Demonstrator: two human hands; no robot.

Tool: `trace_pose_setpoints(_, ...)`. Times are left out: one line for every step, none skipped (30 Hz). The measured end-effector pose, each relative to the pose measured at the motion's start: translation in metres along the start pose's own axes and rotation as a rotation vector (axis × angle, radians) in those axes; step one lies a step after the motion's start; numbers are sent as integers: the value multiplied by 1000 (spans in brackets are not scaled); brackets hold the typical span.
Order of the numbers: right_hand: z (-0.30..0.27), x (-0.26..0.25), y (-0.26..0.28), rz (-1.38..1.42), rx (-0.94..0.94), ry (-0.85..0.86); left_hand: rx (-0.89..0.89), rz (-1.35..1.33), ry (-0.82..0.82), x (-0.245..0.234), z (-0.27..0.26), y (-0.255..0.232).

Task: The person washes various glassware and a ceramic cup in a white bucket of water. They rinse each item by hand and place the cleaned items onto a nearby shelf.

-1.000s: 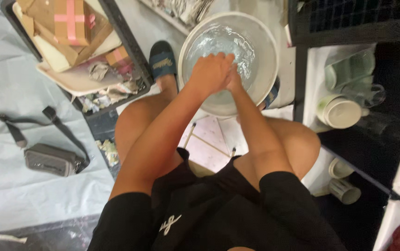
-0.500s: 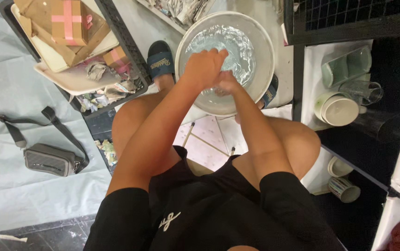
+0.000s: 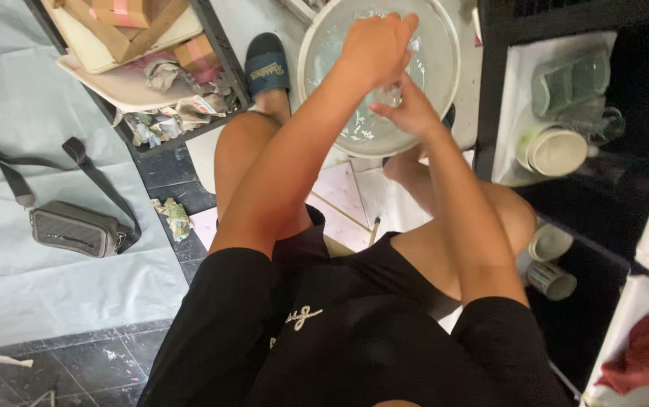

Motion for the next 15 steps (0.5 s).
trace_pose_setpoints(-6, -14, 12, -8, -13, -2, 17, 0, -16, 0, 0, -2)
trace_pose_setpoints(-11, -27, 23, -15, -24, -6, 36, -1, -31, -1, -1, -4)
trace_pose_setpoints(-16, -40, 33, -33, -35, -4, 58, -9, -37, -2, -1, -4)
trace_pose_setpoints(-19, -51, 44, -48, -44, 2, 77, -18, -39, -4, -4, -3)
trace_pose_setpoints(-24, -61, 54, -63, -53, 7, 97, -28, -41, -5, -7, -3)
trace_pose_setpoints(-28, -69, 61, -111, -22, 28, 124, -56, -76, -9, -12, -3)
trace_pose_setpoints(-32, -76, 66, -158, 9, 49, 152, -85, -111, -13, -16, -5)
trace_pose_setpoints(-34, -85, 69, -206, 40, 64, 187, -112, -147, -18, -16, -7)
trace_pose_setpoints(-38, -91, 75, -216, 37, 64, 172, -102, -108, -18, -15, -8)
trace_pose_setpoints(-38, -95, 81, -228, 22, 72, 145, -89, -79, -21, -16, -6)
trace_pose_setpoints(-38, -97, 86, -240, 8, 81, 118, -75, -49, -24, -18, -4)
trace_pose_setpoints(-38, -100, 85, -268, 59, 103, 119, -70, -54, -27, -19, -4)
trace_pose_setpoints(-36, -100, 84, -296, 110, 125, 120, -66, -59, -30, -20, -3)
trace_pose_setpoints(-37, -99, 82, -325, 167, 151, 119, -68, -60, -31, -23, -3)
trace_pose_setpoints(-34, -96, 83, -337, 152, 156, 136, -71, -65, -33, -25, 0)
Point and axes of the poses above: each hand's wrist, its own z-axis towards the middle knuckle, its own x-axis out of the palm, y = z × x, the point moved 5 cm from there along z, towards the middle knuckle, and after that the axes turned 10 degrees about -z, right-handed, at the moved point
